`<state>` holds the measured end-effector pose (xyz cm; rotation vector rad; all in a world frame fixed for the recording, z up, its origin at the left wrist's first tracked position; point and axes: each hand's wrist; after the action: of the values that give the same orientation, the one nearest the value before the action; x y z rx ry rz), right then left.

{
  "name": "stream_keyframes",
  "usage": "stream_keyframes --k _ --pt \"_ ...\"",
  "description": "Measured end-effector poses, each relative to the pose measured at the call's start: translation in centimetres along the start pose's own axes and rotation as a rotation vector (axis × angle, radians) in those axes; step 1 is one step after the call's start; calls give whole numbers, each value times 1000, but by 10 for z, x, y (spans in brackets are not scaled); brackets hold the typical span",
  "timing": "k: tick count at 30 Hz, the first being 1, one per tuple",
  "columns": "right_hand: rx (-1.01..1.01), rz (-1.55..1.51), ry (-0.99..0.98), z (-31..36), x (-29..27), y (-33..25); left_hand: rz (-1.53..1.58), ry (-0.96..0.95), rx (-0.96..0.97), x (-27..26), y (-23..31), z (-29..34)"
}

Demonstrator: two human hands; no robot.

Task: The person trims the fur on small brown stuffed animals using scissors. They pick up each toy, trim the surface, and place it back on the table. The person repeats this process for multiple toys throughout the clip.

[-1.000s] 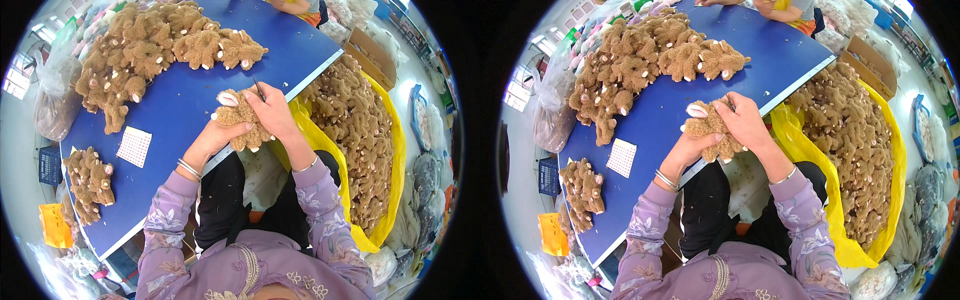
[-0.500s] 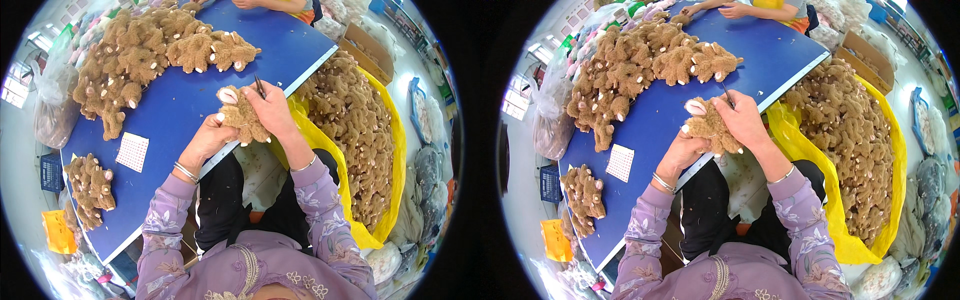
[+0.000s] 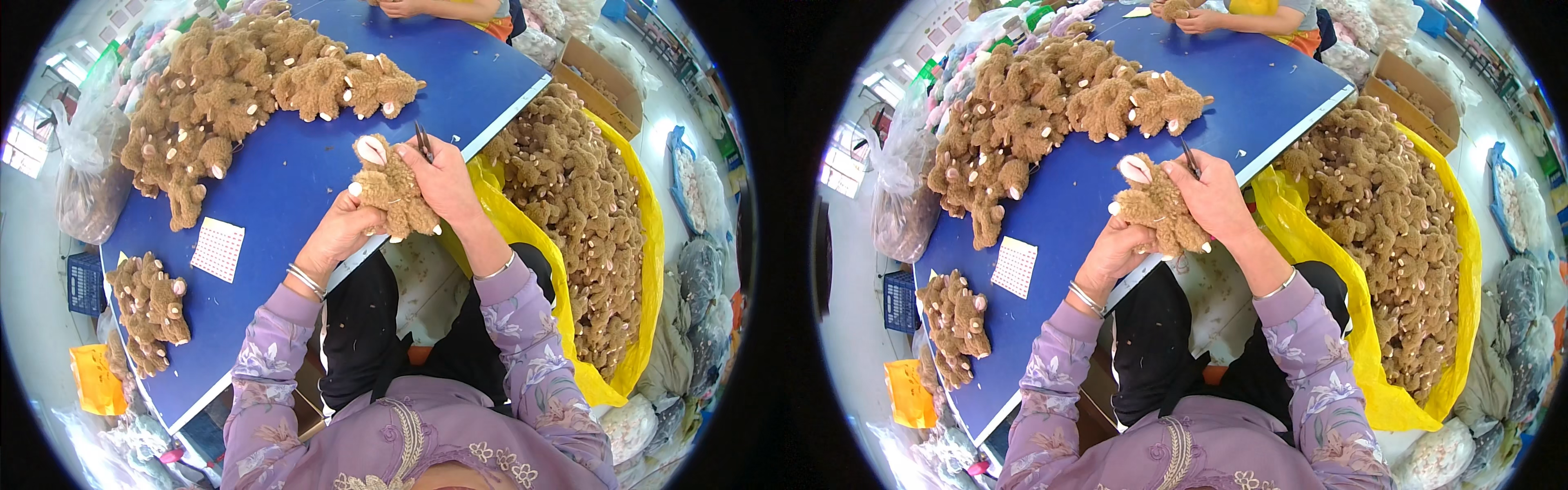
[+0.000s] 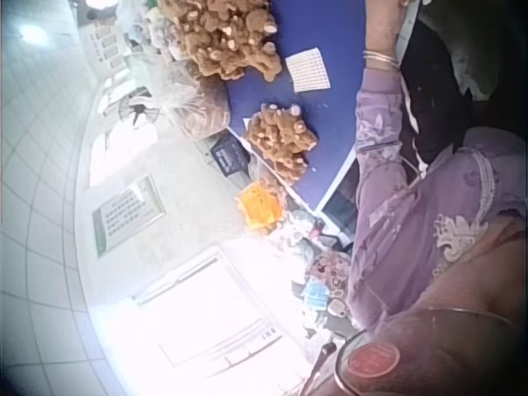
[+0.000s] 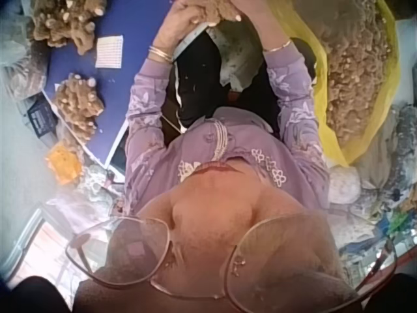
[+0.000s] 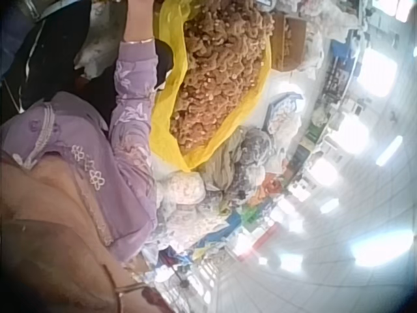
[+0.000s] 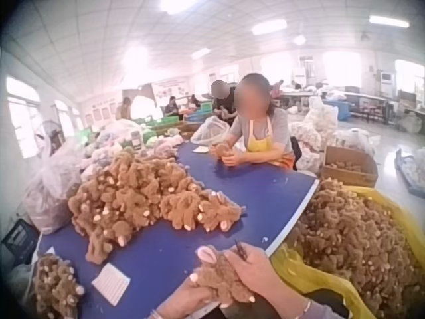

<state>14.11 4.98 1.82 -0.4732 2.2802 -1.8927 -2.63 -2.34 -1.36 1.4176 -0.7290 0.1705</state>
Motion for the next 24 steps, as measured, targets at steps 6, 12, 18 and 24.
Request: stream_keyframes --k 6,12,18,24 --pt "19 -7 -44 3 2 -7 -48 85 -24 2 -1 1" --pt "-6 1 -56 4 2 -7 -11 70 -46 2 0 4" --pt "19 -30 -75 5 0 -6 -33 83 -80 2 4 4" --pt "-8 5 -86 8 3 -9 -29 143 -69 1 2 6"
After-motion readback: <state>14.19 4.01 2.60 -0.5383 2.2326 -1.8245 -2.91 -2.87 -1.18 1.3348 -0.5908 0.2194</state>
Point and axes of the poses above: each hand's wrist, its own z-axis away from the middle knuckle, its own x-axis out of the palm, y = z × x, and after that the axes turned 4 degrees about -z, right-handed
